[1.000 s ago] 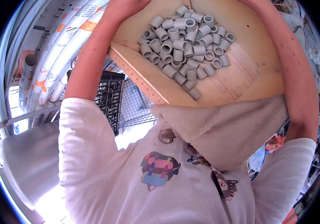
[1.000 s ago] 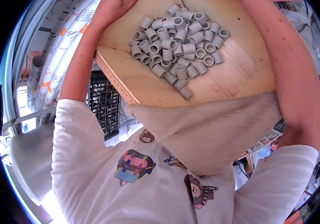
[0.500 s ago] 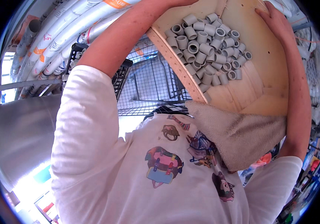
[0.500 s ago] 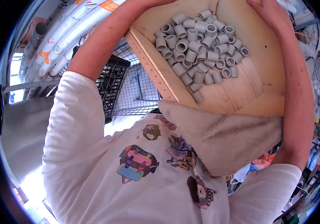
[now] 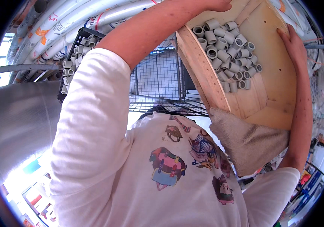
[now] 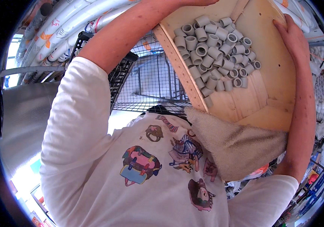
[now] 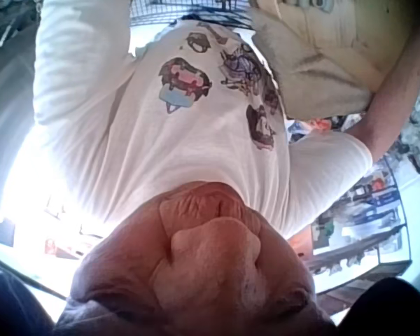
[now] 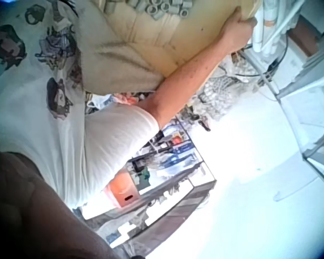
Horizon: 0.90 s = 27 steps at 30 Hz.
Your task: The person transfers small grey plastic pipe fittings from a wooden crate into a black plastic crate. They pick up the fittings one by one or in small handfuls and place them into the black crate, which is positioned on a shelf or rack.
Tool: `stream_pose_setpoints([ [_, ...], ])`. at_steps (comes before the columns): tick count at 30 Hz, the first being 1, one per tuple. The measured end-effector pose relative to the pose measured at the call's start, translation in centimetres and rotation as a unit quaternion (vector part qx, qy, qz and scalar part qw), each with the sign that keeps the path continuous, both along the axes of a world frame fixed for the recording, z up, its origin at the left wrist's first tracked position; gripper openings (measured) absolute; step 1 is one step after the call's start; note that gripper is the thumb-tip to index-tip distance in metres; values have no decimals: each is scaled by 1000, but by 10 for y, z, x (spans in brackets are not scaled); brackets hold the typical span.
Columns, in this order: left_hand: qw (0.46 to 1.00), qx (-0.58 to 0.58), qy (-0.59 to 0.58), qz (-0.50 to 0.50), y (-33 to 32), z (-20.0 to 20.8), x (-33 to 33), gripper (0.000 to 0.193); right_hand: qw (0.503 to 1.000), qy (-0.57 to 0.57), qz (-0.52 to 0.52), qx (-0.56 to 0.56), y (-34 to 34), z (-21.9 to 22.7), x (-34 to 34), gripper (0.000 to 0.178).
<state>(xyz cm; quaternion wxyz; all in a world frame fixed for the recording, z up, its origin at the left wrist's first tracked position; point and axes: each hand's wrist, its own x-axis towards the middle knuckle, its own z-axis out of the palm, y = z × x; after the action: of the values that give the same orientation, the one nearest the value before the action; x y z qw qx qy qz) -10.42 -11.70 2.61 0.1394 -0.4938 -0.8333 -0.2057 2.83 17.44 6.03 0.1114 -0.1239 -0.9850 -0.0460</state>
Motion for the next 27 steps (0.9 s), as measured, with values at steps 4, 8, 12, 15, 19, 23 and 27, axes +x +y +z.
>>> stream_pose_setpoints([
  [4, 1000, 6, 6, 0, 7, -6, -4, 50, 1000, -10, -9, -10, 0, -1, 2, 67],
  [8, 1000, 20, 12, -9, 6, -8, -6, 53, 1000, 1, -15, -1, 1, -3, 2, 67],
  [12, 1000, 10, 2, -9, 5, -5, -3, 55, 1000, 8, -18, -5, 5, -4, 4, 64],
  [15, 1000, -2, -7, -8, 5, -3, -3, 57, 1000, 0, -18, -14, 2, -3, 4, 63],
  [19, 1000, -2, -12, -8, 4, -3, -3, 63, 999, -7, -34, -4, 2, -3, 3, 61],
  [23, 999, -26, -24, -5, 6, 2, 1, 71, 999, 8, -35, -10, 4, -7, 8, 60],
  [27, 998, -53, -29, 7, 3, 6, 1, 73, 999, 9, -34, -28, -20, 3, 7, 54],
])
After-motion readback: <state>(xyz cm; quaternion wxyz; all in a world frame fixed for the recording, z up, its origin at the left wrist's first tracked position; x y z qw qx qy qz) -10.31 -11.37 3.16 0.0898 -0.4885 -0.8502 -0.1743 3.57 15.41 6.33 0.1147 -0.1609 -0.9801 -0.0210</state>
